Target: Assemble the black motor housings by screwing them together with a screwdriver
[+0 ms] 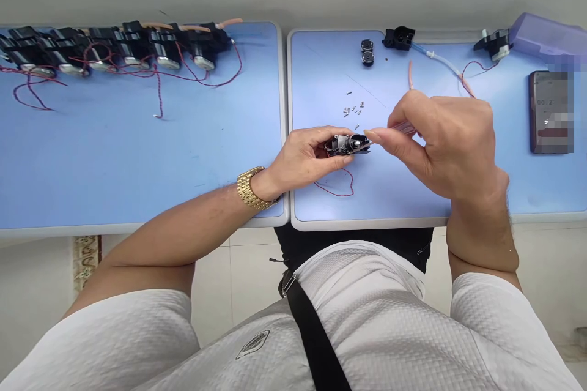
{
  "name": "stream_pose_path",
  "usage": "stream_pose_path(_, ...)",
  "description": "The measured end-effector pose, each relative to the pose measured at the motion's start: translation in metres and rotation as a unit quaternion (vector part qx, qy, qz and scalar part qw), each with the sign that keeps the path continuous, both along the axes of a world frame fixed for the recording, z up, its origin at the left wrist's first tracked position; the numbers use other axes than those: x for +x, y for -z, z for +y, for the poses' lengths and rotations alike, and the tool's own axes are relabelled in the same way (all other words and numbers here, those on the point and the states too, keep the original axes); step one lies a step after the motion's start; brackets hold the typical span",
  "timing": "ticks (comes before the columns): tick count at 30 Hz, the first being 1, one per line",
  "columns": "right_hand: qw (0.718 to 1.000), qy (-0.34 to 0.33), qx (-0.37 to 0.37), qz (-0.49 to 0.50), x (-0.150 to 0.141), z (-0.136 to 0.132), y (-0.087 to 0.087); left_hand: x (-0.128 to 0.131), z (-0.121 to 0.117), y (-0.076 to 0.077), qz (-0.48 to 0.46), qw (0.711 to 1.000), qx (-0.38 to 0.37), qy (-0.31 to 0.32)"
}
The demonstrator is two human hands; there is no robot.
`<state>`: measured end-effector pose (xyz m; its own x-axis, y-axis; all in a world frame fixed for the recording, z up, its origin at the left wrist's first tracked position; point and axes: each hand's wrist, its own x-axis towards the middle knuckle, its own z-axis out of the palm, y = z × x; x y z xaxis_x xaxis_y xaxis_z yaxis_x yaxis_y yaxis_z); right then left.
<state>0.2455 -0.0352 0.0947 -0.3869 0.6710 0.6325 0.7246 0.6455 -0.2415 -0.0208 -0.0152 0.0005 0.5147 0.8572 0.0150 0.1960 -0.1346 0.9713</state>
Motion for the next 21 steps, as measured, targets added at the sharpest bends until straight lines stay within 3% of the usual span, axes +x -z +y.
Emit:
stream_pose_path(4, 1.000, -0.007, -0.010, -0.002, 0.003, 0.002, -0.002, 0.000, 0.000, -0.001, -0.003, 1.000, -0.006, 0.000)
stream_pose_path(8, 0.989, -0.041, -0.139, -0.022, 0.003, -0.005, -0.018, 0.001, 0.000, 0.000, -0.006, 1.000, -0.013, -0.006)
stream_pose_path(10, 0.984, -0.056, -0.170, -0.021, 0.003, -0.009, -0.023, 0.001, 0.000, 0.002, -0.007, 1.000, -0.014, -0.008)
stream_pose_path(21, 0.999, 0.008, -0.024, -0.025, 0.006, 0.001, 0.000, 0.000, 0.000, 0.001, 0.000, 1.000, 0.001, -0.008)
